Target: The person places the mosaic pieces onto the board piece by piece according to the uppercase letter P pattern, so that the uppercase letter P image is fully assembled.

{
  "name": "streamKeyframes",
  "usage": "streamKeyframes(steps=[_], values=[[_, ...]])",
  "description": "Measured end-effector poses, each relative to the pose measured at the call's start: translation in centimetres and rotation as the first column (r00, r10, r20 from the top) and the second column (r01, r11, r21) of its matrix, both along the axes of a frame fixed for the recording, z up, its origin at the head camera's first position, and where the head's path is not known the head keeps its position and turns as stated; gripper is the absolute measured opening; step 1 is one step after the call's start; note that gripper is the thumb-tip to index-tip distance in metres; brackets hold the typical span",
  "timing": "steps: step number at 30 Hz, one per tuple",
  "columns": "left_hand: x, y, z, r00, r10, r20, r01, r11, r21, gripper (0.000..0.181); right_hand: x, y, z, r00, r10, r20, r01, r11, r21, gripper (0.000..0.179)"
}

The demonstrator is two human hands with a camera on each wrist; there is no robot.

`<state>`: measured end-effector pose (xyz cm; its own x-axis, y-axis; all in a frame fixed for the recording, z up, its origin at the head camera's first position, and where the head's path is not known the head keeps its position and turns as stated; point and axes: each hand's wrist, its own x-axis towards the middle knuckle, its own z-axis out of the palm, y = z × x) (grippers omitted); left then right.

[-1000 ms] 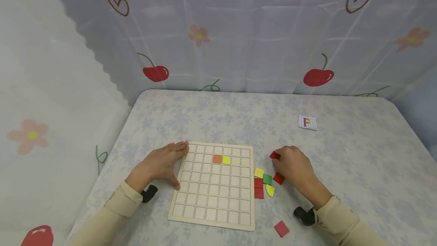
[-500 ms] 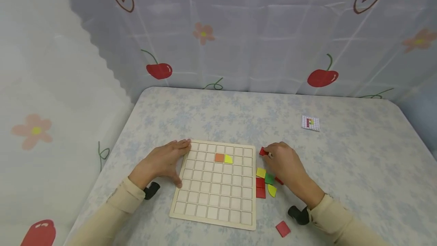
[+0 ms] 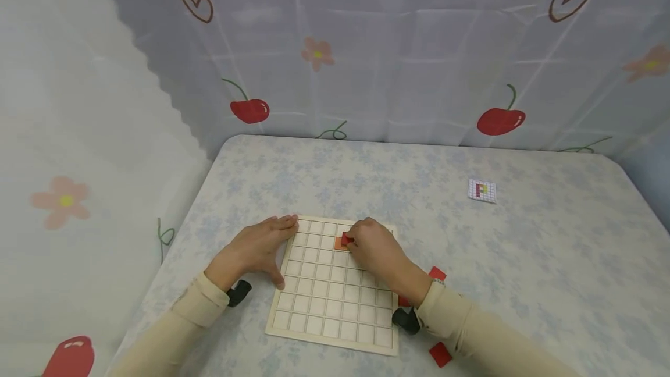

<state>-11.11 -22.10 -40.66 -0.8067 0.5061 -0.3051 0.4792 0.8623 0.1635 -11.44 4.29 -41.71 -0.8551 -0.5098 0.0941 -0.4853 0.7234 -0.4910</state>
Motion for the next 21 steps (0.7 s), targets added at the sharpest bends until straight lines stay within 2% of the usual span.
streamKeyframes(steps=[6, 14, 17, 21], values=[[-0.1, 0.0, 0.0, 1.0, 0.013, 0.009, -0.013, 1.0, -0.003, 0.123, -0.3, -2.2, -0.6, 0.998, 0.057, -0.032, -0.057, 0.998, -0.001, 0.01], [0.0, 0.1, -0.1, 1.0, 0.005, -0.008, -0.005, 1.0, 0.006, 0.124, -0.3, -3.5, -0.9, 0.998, 0.059, -0.033, -0.058, 0.998, 0.036, 0.007], [0.0, 0.1, 0.0, 1.0, 0.008, -0.011, -0.008, 1.0, 0.004, 0.124, -0.3, -3.7, -1.0, 0.995, 0.068, -0.068, -0.065, 0.997, 0.043, 0.008], [0.0, -0.1, -0.2, 1.0, 0.011, -0.01, -0.011, 1.0, 0.008, 0.124, 0.0, -3.8, -1.2, 0.98, 0.119, -0.157, -0.1, 0.987, 0.125, 0.013]])
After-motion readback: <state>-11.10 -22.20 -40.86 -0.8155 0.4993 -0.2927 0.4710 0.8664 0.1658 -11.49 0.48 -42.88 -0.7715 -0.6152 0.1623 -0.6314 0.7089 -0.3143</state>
